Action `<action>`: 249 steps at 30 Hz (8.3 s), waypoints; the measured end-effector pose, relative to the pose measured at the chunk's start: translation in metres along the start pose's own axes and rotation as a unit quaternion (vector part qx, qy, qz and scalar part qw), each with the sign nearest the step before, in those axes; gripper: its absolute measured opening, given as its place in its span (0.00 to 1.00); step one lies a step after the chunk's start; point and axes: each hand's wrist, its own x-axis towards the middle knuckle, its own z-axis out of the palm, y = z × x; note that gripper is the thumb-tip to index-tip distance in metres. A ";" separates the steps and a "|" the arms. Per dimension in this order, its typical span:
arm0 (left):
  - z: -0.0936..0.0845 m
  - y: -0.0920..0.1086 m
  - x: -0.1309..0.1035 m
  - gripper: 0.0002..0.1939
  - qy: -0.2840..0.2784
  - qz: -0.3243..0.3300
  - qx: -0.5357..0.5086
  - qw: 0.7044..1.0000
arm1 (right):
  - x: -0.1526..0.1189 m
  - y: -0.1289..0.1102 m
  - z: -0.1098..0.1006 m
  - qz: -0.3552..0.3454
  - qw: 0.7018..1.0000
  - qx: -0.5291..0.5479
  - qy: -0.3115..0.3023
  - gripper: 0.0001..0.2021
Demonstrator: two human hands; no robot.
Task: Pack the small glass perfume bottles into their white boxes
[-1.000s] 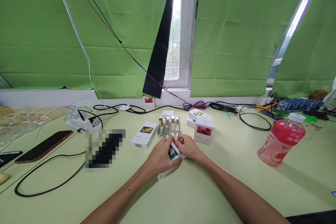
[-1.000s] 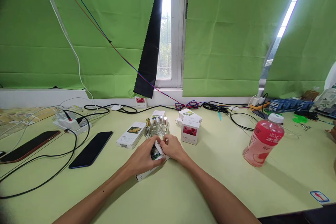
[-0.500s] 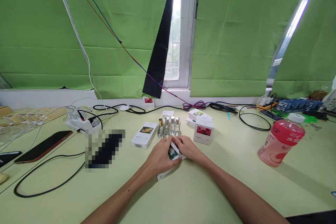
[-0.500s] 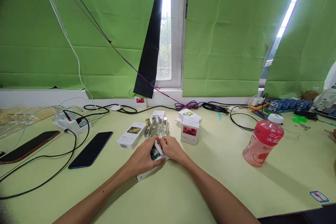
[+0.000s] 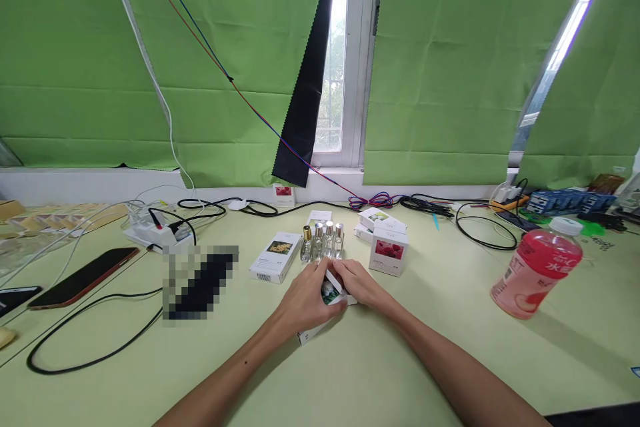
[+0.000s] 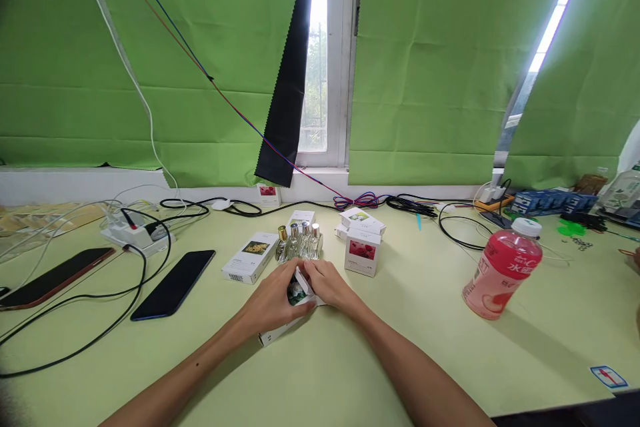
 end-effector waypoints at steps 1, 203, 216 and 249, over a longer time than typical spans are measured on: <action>0.000 0.000 0.000 0.24 0.001 0.001 -0.001 1.000 | 0.000 0.000 0.000 -0.002 1.000 0.006 -0.002 0.22; -0.001 0.004 0.000 0.15 0.163 0.028 -0.232 0.959 | -0.002 -0.016 -0.008 0.026 0.920 0.388 0.052 0.26; -0.001 0.003 -0.001 0.18 0.168 0.017 -0.246 0.954 | -0.005 -0.014 -0.010 -0.024 0.928 0.372 0.020 0.28; -0.002 0.003 -0.004 0.23 0.146 0.016 -0.287 0.947 | -0.007 -0.018 -0.012 -0.039 0.936 0.351 0.005 0.25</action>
